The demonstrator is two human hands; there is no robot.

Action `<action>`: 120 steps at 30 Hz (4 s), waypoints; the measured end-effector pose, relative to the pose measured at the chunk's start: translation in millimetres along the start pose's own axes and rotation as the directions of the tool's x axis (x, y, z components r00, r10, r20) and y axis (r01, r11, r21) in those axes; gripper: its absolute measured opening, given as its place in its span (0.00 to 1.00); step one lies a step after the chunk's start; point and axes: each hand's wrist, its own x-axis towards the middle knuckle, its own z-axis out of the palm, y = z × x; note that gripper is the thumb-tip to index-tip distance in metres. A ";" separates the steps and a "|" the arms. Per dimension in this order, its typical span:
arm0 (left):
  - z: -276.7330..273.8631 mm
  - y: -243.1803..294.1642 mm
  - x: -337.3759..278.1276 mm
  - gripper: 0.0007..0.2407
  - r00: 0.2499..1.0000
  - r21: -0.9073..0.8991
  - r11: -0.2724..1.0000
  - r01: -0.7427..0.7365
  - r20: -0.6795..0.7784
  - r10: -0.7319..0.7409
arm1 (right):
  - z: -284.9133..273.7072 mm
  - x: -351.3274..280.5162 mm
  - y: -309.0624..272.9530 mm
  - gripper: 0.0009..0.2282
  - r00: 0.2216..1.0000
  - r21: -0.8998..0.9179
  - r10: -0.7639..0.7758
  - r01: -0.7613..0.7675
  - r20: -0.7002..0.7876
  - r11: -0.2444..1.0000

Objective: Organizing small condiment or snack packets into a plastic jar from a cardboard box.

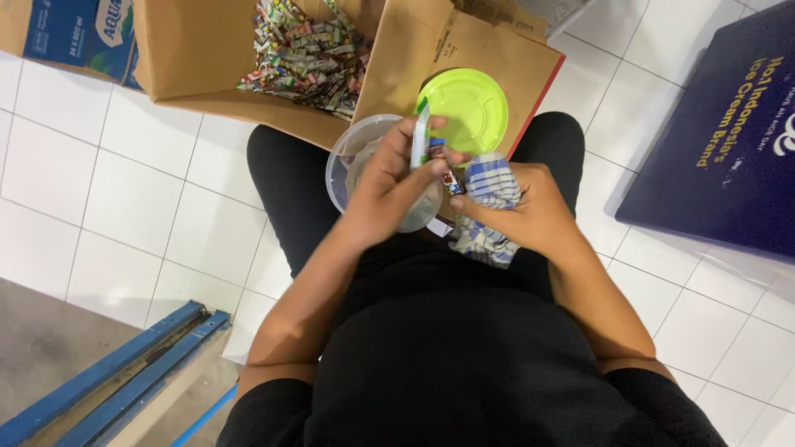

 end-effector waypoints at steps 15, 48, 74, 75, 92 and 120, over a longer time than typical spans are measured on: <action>-87.2 -2.7 -10.5 0.10 0.983 0.987 0.140 0.079 -0.053 -0.177 | -61.2 -17.8 19.4 0.08 0.930 0.065 0.096 -0.078 -0.356 0.995; -26.7 14.4 -7.1 0.15 0.885 0.225 0.856 0.465 -0.130 -0.447 | -7.3 6.7 -6.1 0.12 0.868 -0.023 -0.304 0.321 -0.392 0.947; -4.8 40.0 -11.1 0.06 0.976 0.479 0.853 0.209 -0.049 -0.211 | -7.4 24.0 13.8 0.10 0.979 0.245 -0.059 0.106 -0.194 0.964; -6.3 46.2 -15.0 0.07 0.976 0.535 0.818 0.210 -0.064 -0.208 | -15.7 22.4 15.6 0.10 0.971 0.203 -0.070 0.117 -0.227 0.972; -45.7 -83.9 -2.3 0.03 0.943 0.976 -0.125 -0.179 0.134 -0.306 | -33.9 34.3 54.0 0.10 0.930 -0.148 0.020 -0.080 -0.366 0.986; -88.3 41.2 -104.4 0.49 0.993 0.846 0.525 -0.087 0.031 0.115 | 0.3 74.0 83.8 0.12 0.900 -0.252 0.301 -0.226 0.314 0.941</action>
